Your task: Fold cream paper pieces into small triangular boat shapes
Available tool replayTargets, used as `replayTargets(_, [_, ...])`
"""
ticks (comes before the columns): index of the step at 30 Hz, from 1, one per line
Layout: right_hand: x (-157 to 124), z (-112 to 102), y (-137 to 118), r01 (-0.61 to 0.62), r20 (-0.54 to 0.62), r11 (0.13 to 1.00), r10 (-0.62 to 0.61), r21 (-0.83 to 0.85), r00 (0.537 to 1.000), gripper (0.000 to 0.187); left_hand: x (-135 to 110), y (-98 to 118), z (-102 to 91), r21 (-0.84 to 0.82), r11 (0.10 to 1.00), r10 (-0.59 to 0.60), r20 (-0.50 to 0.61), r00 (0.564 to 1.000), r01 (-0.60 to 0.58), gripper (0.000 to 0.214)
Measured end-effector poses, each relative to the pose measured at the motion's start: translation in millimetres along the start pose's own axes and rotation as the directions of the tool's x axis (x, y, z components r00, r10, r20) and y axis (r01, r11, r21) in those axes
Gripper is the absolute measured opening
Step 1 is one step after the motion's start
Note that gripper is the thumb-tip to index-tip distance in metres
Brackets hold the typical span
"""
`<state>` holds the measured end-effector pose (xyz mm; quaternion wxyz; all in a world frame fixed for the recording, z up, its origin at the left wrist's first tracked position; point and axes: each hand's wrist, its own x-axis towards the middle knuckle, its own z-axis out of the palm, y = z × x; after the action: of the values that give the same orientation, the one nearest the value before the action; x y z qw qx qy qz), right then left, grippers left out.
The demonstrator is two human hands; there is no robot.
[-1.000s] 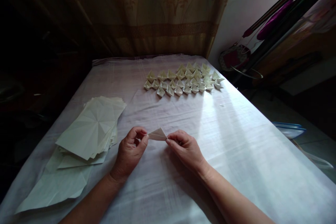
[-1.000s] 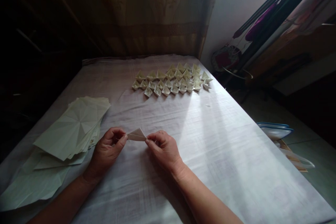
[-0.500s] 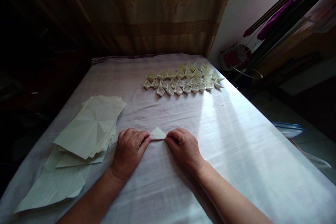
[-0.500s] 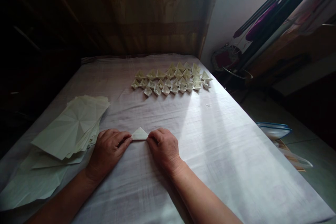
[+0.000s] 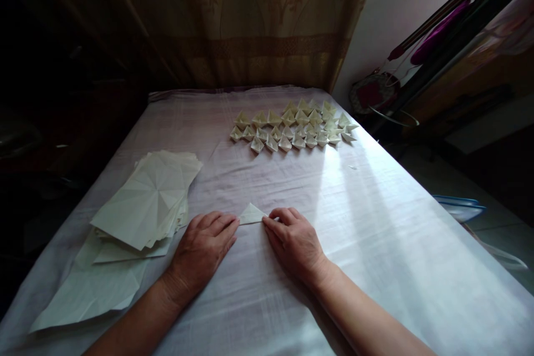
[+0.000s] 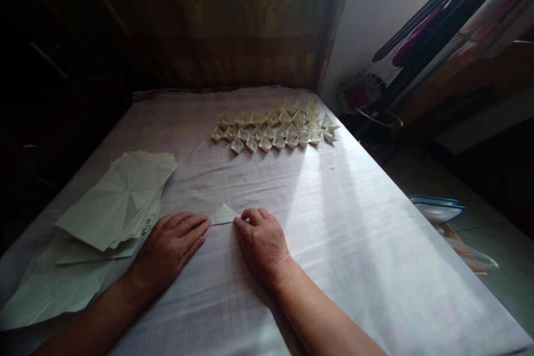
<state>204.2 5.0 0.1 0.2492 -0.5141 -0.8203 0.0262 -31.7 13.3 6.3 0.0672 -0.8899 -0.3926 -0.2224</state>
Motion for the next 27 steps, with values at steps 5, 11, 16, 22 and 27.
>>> replayTargets(5, [0.1,0.5,-2.2,0.024,0.002,0.999,-0.024,-0.036,1.000,0.020,-3.1,-3.3,-1.0,0.002,0.999,0.036,-0.049,0.998,-0.036,0.025])
replayTargets(11, [-0.4,1.5,-2.2,0.009,-0.012,0.999,-0.009,-0.038,1.000,0.022,-0.7,-1.2,-0.2,-0.016,1.000,0.011,-0.048,0.999,-0.011,0.024])
replayTargets(16, [-1.7,4.1,-1.4,-0.018,-0.025,0.999,0.018,-0.033,1.000,0.027,2.2,1.0,1.9,0.011,1.000,0.022,-0.048,0.999,-0.021,0.023])
replayTargets(22, [-1.2,5.2,-1.5,-0.033,-0.032,0.998,0.032,-0.045,0.999,0.023,6.8,3.5,-1.3,-0.008,1.000,0.023,-0.053,0.998,-0.024,0.023])
replayTargets(27, [-2.1,3.5,-1.4,-0.013,-0.068,0.999,0.010,-0.042,0.998,0.019,13.1,7.7,-3.7,0.013,1.000,0.017,-0.054,0.998,-0.017,0.022])
